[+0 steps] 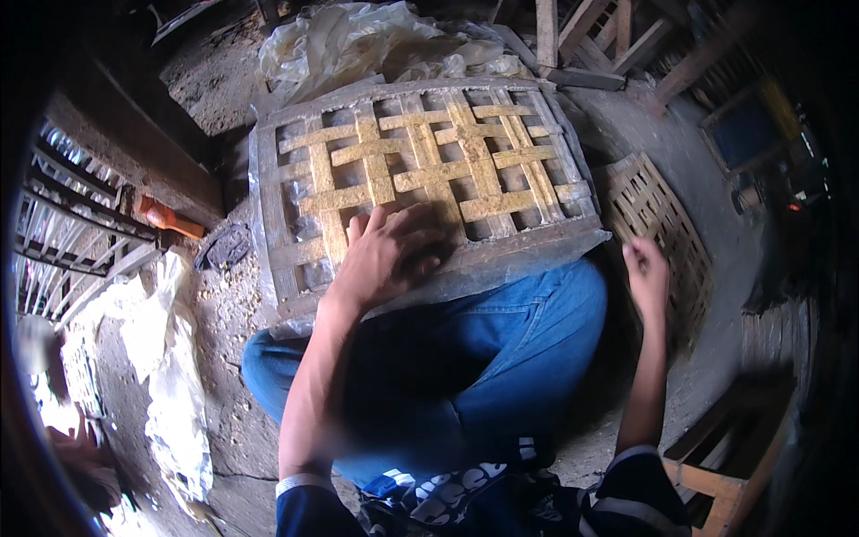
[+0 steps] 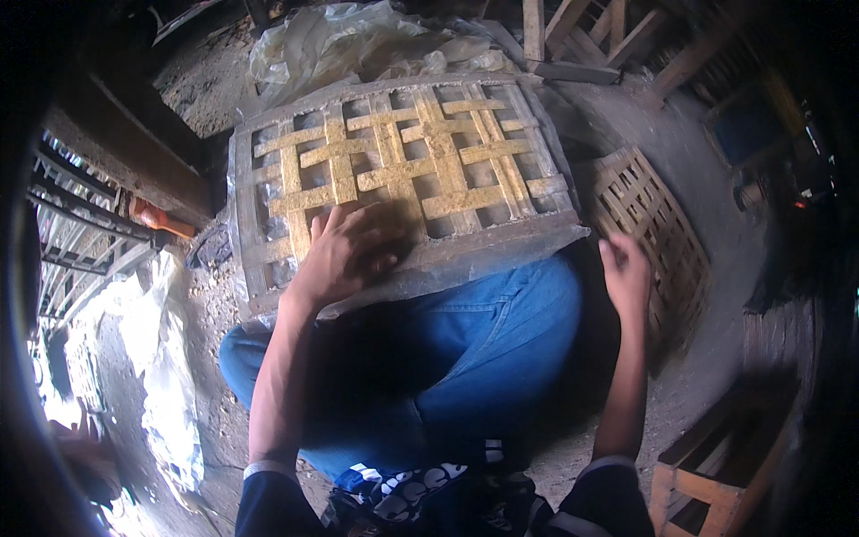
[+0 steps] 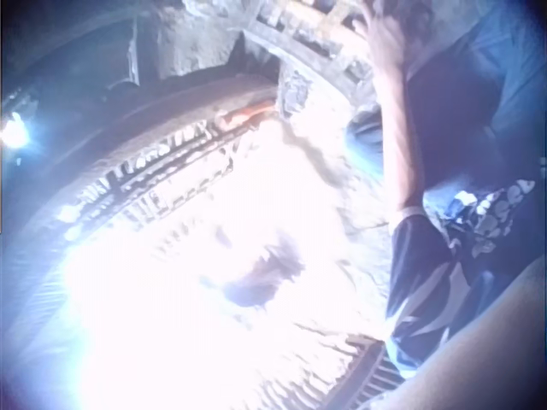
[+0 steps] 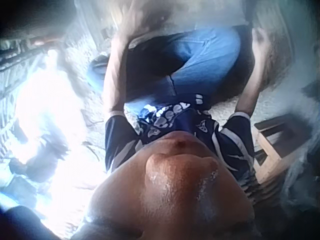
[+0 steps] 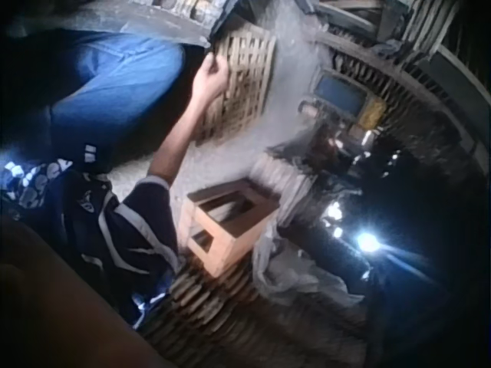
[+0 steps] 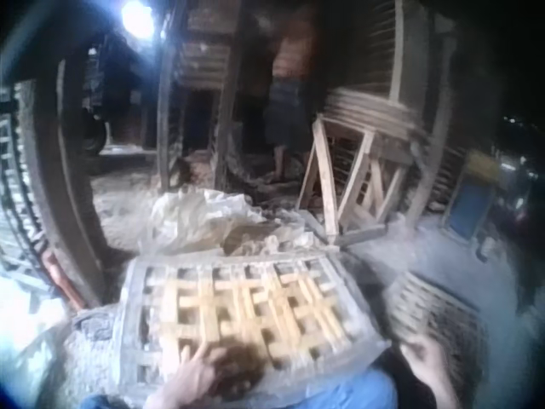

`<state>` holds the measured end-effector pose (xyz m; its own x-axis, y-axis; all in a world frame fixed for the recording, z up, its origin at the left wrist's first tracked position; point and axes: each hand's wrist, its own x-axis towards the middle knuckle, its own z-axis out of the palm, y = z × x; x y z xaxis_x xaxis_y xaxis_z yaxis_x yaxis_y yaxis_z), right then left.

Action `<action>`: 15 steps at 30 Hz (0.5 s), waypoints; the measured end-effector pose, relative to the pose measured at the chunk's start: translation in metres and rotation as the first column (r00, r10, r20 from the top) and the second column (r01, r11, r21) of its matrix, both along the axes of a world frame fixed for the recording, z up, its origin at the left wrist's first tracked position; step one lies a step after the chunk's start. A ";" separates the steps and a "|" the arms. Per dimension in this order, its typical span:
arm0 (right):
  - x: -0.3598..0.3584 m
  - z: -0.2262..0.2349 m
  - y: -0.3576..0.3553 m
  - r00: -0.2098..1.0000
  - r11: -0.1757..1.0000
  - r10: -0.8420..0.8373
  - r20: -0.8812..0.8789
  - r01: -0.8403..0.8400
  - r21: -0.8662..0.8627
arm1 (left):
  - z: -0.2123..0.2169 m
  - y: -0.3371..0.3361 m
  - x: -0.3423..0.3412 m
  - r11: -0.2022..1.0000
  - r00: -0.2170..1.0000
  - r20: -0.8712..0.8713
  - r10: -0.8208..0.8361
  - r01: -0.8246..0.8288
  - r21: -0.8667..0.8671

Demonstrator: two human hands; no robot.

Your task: The person sits on the floor and assembles a wooden lattice tray by placing a plastic sheet inside, pressing the material into the grid, and stacking a second lattice on top. The person repeats this process with additional trays, handling the plastic and wooden frames by hand.

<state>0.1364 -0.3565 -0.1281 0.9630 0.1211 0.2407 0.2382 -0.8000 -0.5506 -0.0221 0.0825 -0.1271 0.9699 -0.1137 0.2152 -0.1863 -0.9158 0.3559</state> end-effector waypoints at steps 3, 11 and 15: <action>0.051 0.020 0.060 0.991 0.989 0.122 0.056 -0.126 0.074 | -0.002 0.003 0.000 1.000 1.000 -0.004 -0.006 0.005 -0.015; 0.138 0.008 0.125 0.954 0.953 -0.035 -0.298 -0.057 -0.296 | 0.012 0.001 0.000 0.999 0.998 -0.067 0.000 -0.003 -0.039; 0.170 -0.013 0.100 0.943 0.986 0.069 -0.326 -0.113 -0.119 | 0.008 -0.003 0.000 0.999 0.998 -0.063 -0.015 0.012 -0.050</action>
